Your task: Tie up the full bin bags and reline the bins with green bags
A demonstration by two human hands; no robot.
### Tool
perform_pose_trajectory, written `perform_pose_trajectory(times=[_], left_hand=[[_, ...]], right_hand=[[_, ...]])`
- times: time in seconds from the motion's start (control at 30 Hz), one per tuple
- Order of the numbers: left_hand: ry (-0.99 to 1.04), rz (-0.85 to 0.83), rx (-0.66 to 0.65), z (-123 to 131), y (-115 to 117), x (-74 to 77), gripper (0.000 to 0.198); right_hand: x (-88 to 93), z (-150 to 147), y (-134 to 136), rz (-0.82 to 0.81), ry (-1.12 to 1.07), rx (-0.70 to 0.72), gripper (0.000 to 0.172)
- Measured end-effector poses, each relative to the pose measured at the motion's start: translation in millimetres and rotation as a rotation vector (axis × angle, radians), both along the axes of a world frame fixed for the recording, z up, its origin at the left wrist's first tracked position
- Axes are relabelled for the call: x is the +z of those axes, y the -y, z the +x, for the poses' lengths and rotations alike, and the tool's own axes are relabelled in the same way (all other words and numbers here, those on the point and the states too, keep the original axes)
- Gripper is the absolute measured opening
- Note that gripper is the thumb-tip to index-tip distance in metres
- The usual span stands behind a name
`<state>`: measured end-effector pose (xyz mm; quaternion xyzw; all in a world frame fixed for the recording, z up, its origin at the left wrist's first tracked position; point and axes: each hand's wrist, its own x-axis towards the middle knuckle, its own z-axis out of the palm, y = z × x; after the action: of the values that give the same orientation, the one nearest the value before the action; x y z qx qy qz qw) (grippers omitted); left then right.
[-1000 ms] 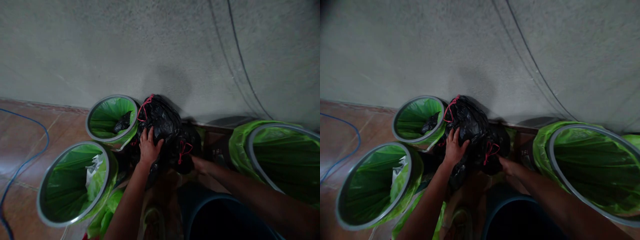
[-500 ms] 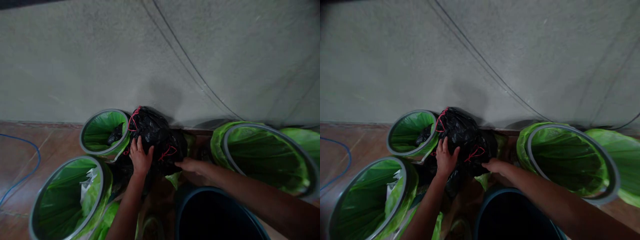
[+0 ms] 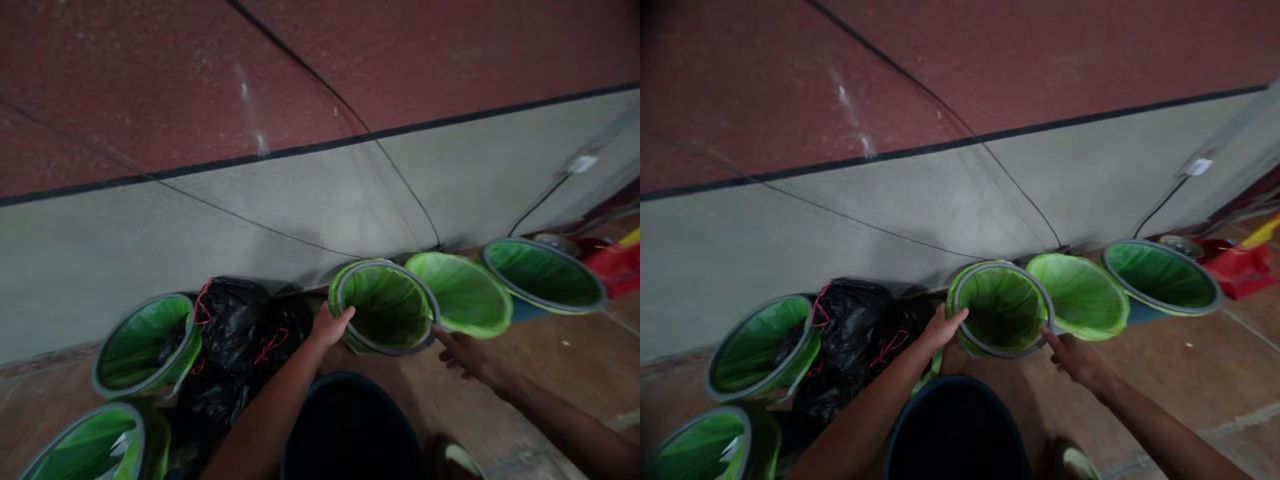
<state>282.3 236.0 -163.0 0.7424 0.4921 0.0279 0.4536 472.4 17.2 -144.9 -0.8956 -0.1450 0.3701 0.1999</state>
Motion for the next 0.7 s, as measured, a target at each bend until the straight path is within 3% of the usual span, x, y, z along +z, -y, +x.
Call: perform_pose_trajectory(times=[0.07,0.3,0.47,0.57,0.7], left_hand=[[-0.088,0.035,0.012,15.0,3.3,-4.0,0.058],[-0.383,0.252,-0.035,31.6,8.0,-4.4,0.038],[-0.428,0.353,-0.07,30.0,3.3,-0.6,0.034],[-0.455,0.395,-0.082,20.6,-6.2,2.8,0.034],[-0.473,0.419,-0.093,7.1,-18.7,4.3,0.035]], right_hand=[[-12.3,-2.1,0.9,0.108,-0.152,-0.102,0.049],[-26.8,-17.9,-22.7,0.291,-0.23,-0.206,0.031],[-46.9,-16.3,-28.3,0.293,-0.191,-0.151,0.043],[-44.9,-24.7,-38.2,0.287,-0.144,-0.083,0.042],[-28.6,-37.5,-55.6,0.242,-0.069,-0.061,0.036]])
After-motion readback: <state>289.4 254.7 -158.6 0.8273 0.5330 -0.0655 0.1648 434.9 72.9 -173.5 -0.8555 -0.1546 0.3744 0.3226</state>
